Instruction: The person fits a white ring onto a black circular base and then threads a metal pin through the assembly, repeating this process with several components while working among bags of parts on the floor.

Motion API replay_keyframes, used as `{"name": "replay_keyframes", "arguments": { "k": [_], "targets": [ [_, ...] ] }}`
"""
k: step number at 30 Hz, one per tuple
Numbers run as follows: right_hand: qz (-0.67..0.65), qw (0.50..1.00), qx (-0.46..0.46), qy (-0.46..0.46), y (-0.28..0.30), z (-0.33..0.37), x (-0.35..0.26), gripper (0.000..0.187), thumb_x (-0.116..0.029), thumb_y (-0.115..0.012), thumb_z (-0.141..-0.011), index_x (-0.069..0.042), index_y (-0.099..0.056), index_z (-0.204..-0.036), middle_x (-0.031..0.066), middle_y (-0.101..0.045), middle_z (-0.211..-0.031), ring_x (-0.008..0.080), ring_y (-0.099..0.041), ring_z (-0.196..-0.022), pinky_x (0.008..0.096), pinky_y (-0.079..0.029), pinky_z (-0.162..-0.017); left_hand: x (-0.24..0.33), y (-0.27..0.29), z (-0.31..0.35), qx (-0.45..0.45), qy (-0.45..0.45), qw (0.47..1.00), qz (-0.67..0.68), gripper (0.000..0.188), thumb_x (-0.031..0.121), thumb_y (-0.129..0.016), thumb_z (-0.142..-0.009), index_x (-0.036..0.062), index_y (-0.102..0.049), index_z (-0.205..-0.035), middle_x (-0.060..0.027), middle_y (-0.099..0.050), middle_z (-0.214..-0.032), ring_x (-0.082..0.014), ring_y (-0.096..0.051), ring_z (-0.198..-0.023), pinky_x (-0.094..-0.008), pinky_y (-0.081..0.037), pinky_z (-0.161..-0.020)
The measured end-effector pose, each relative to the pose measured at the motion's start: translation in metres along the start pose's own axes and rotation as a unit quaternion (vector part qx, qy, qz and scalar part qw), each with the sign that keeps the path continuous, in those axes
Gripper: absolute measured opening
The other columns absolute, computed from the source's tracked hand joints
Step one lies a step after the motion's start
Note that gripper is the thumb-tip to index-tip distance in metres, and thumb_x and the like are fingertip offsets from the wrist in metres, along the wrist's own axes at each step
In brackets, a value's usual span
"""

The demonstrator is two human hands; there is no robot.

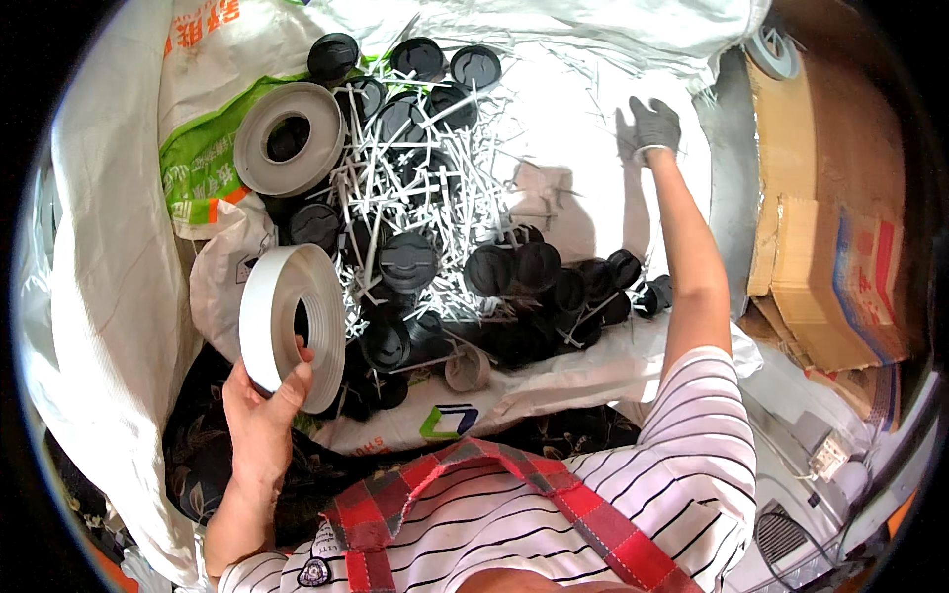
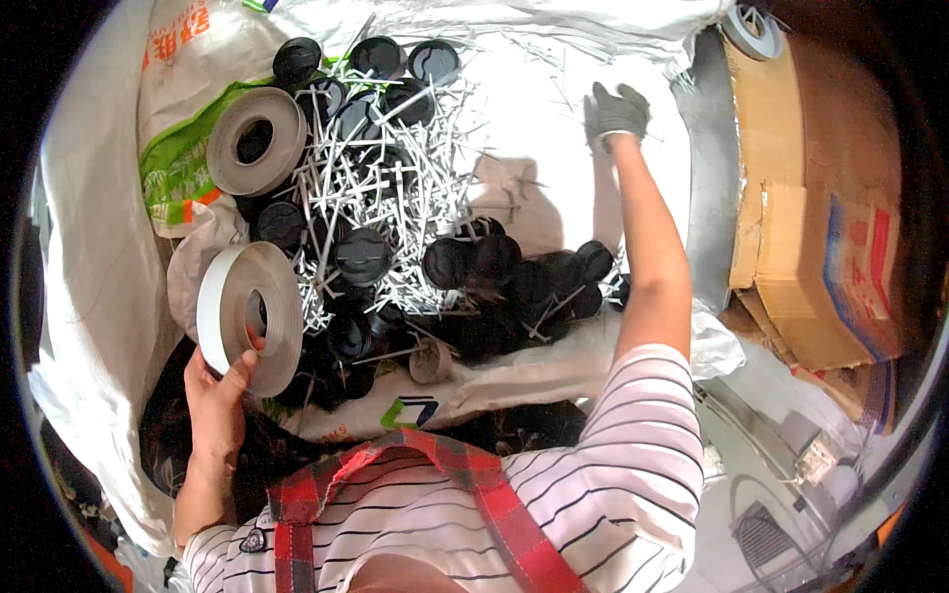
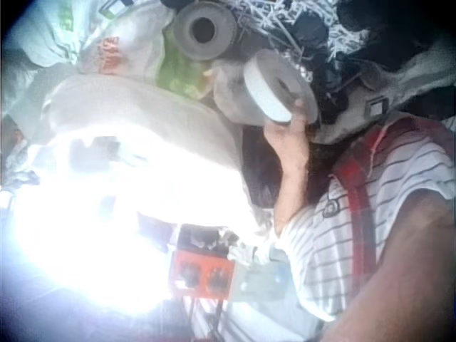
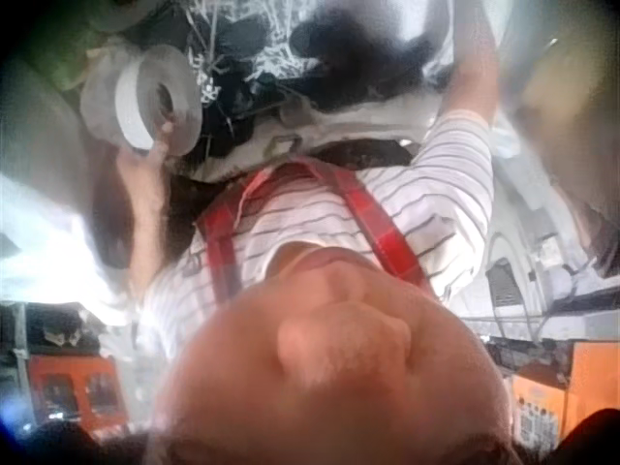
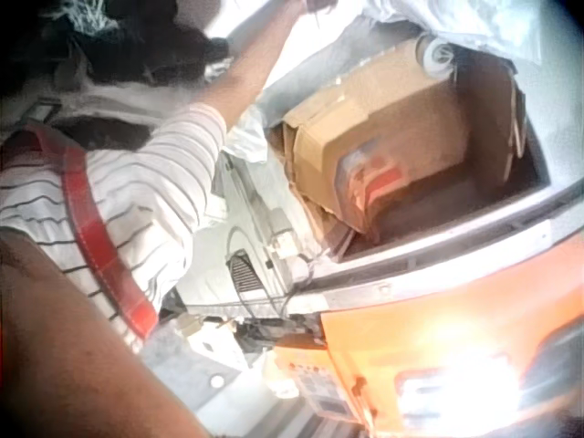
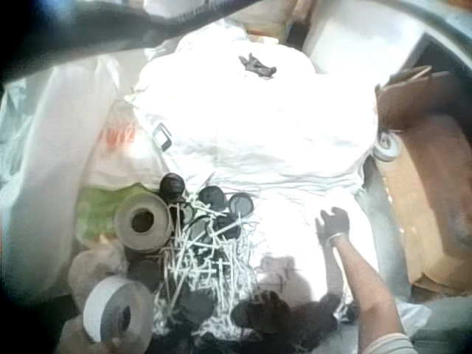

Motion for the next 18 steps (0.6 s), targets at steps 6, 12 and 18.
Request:
{"name": "replay_keyframes", "arguments": {
  "k": [6, 12, 18],
  "targets": [
    [-0.157, 0.966, -0.03, -0.203, -0.05, -0.074, 0.035, 0.099, -0.062, -0.062, -0.068, -0.003, -0.027, -0.139, 0.0221, -0.039, -0.136, 0.0344, -0.035, -0.128, 0.036, -0.029, -0.105, -0.007, 0.006, -0.001, 0.034, 0.02, 0.999, 0.002, 0.039, 0.016, -0.07, -0.078, -0.001, -0.055, -0.11, -0.0055, -0.062, -0.095, -0.0091, -0.054, -0.085, -0.0233, -0.043, -0.077],
    [-0.075, 0.977, 0.025, 0.2, -0.135, 0.006, -0.166, 0.055, -0.049, -0.062, -0.074, 0.003, -0.061, -0.093, 0.0242, -0.062, -0.082, 0.0351, -0.062, -0.08, 0.0427, -0.048, -0.071, -0.002, 0.002, -0.003, 0.028, 0.006, 1.0, -0.008, 0.04, 0.016, -0.071, -0.077, -0.0014, -0.055, -0.109, -0.0057, -0.063, -0.095, -0.0099, -0.055, -0.085, -0.0241, -0.042, -0.079],
    [-0.198, 0.871, -0.352, 0.28, -0.015, 0.151, -0.255, 0.062, -0.049, -0.053, -0.084, -0.004, -0.047, -0.126, 0.0218, -0.041, -0.134, 0.0312, -0.039, -0.125, 0.043, -0.031, -0.106, -0.002, 0.006, -0.004, 0.047, -0.028, 0.999, -0.001, 0.038, 0.016, -0.069, -0.078, -0.002, -0.055, -0.109, -0.0063, -0.063, -0.095, -0.0113, -0.056, -0.088, -0.0264, -0.041, -0.085]
  ]
}}
Point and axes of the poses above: each hand's wrist, its own z-axis away from the middle knuckle, its own y-axis out of the back of the hand, x = y × z, the point moved 4 cm from there along -z, towards the middle knuckle
